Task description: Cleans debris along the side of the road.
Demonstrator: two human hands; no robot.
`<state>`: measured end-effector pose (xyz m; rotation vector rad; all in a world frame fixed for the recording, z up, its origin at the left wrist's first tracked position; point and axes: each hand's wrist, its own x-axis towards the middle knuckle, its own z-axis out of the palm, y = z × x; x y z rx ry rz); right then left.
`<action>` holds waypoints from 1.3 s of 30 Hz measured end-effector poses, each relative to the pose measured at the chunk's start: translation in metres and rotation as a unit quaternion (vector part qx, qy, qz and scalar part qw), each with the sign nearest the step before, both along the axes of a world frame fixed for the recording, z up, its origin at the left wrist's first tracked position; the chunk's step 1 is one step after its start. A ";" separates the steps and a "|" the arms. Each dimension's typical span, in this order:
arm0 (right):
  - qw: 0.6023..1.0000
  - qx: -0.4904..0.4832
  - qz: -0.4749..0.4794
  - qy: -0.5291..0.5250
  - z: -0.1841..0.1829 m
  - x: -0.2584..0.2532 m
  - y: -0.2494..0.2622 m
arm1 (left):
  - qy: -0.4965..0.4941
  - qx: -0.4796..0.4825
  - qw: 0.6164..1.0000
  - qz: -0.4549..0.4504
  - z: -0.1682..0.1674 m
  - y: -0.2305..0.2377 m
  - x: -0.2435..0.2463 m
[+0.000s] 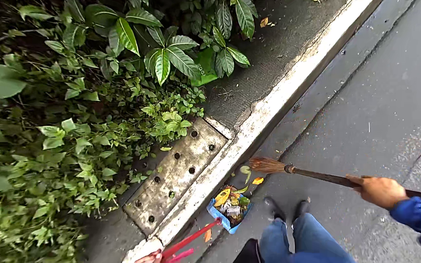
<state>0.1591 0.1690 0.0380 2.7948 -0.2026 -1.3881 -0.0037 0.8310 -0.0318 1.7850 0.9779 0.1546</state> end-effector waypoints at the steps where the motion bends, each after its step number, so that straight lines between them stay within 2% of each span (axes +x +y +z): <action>1: 1.000 -0.006 0.003 -0.011 0.010 -0.013 -0.003 | 0.005 0.011 1.000 0.009 0.002 0.004 -0.005; 4: 0.998 -0.037 -0.028 -0.038 0.012 -0.038 0.003 | 0.025 0.013 0.999 0.030 0.001 0.010 -0.017; 7: 0.990 -0.030 -0.127 -0.050 -0.041 -0.057 0.046 | 0.020 0.013 0.998 0.055 -0.015 0.014 -0.024; 9: 0.989 -0.022 -0.147 0.007 -0.083 -0.079 0.091 | 0.019 0.021 0.997 0.078 -0.021 0.007 -0.029; 12: 0.986 0.026 -0.076 0.144 -0.117 -0.133 0.145 | 0.025 0.027 0.996 0.083 -0.031 0.006 -0.037; 14: 0.983 0.065 -0.049 0.163 -0.113 -0.169 0.150 | 0.030 0.025 0.997 0.068 -0.038 0.006 -0.046; 17: 0.986 0.085 -0.058 0.129 -0.065 -0.217 0.134 | 0.050 0.027 0.997 0.055 -0.044 0.018 -0.068; 19: 0.992 0.073 -0.057 0.081 -0.037 -0.249 0.124 | 0.057 0.018 0.997 0.040 -0.048 0.031 -0.080; 21: 0.997 0.054 -0.053 0.022 -0.031 -0.278 0.121 | 0.036 0.002 0.999 0.021 -0.055 0.039 -0.090; 24: 0.995 0.031 -0.089 -0.023 -0.069 -0.311 0.155 | 0.003 -0.011 1.000 0.019 -0.060 0.043 -0.095; 27: 0.991 0.023 -0.129 0.014 -0.131 -0.342 0.214 | 0.011 -0.009 1.000 0.020 -0.060 0.053 -0.112; 28: 0.990 0.026 -0.127 0.049 -0.141 -0.347 0.224 | 0.019 -0.005 1.000 0.020 -0.062 0.062 -0.126; 30: 0.988 0.049 -0.123 0.084 -0.138 -0.354 0.233 | 0.044 0.001 0.999 0.020 -0.061 0.094 -0.158; 33: 0.989 0.059 -0.139 0.000 -0.098 -0.363 0.232 | 0.014 -0.025 0.999 0.040 -0.048 0.142 -0.209; 35: 0.984 0.041 -0.158 -0.070 -0.084 -0.363 0.247 | -0.023 -0.044 0.998 0.051 -0.039 0.168 -0.239; 37: 0.976 0.019 -0.180 -0.119 -0.095 -0.352 0.290 | -0.047 -0.065 0.995 0.054 -0.033 0.206 -0.267; 39: 0.967 0.010 -0.218 -0.130 -0.125 -0.337 0.359 | -0.055 -0.079 0.995 0.037 -0.031 0.254 -0.292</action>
